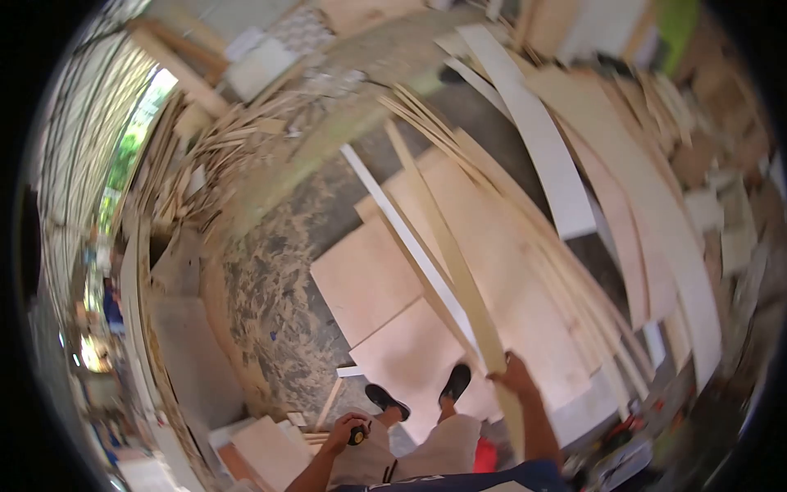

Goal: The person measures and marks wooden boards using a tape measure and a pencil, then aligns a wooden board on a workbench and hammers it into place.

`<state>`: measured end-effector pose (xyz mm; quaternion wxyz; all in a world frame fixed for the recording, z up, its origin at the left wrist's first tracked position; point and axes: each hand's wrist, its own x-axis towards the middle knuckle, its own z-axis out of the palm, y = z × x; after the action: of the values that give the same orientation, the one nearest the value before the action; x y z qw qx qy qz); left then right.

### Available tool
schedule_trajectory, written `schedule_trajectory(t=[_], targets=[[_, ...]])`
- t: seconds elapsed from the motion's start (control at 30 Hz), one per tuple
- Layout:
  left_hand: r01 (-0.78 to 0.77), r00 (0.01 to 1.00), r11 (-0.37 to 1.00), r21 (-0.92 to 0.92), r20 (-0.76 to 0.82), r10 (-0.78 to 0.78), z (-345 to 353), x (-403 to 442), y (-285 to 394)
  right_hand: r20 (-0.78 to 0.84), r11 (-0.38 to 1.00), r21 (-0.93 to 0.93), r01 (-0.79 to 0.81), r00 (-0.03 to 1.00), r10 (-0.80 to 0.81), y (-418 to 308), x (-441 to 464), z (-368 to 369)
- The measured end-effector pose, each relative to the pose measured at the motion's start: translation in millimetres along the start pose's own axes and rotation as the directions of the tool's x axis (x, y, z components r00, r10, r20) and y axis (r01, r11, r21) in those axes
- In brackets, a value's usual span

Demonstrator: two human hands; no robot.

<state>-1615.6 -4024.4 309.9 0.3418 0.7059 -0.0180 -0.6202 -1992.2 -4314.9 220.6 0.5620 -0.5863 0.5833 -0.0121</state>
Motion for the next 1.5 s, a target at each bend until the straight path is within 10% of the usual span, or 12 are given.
schedule_trajectory(t=[0.57, 0.8, 1.0, 1.33, 1.5], targets=[[-0.38, 0.923, 0.789, -0.484, -0.14, 0.358, -81, 1, 155, -0.074, 0.916, -0.4, 0.03, 0.995, -0.065, -331, -180, -10], [-0.492, 0.8, 0.754, -0.435, 0.114, 0.588, -143, 12, 286, 0.058, 0.872, -0.356, 0.335, 0.94, -0.337, -448, -149, 43], [-0.555, 0.732, 0.71, -0.434, 0.15, 0.664, -185, -9, 364, 0.234, 0.866, -0.397, 0.303, 0.946, -0.224, -560, -123, 98], [-0.638, 0.64, 0.425, -0.642, -0.137, 0.756, -290, -6, 438, 0.58, 0.757, -0.109, 0.644, 0.66, -0.477, -674, -6, 217], [-0.666, 0.695, 0.379, -0.642, -0.349, 0.628, -380, 32, 461, 0.726, 0.78, -0.17, 0.602, 0.612, -0.314, -757, 80, 300]])
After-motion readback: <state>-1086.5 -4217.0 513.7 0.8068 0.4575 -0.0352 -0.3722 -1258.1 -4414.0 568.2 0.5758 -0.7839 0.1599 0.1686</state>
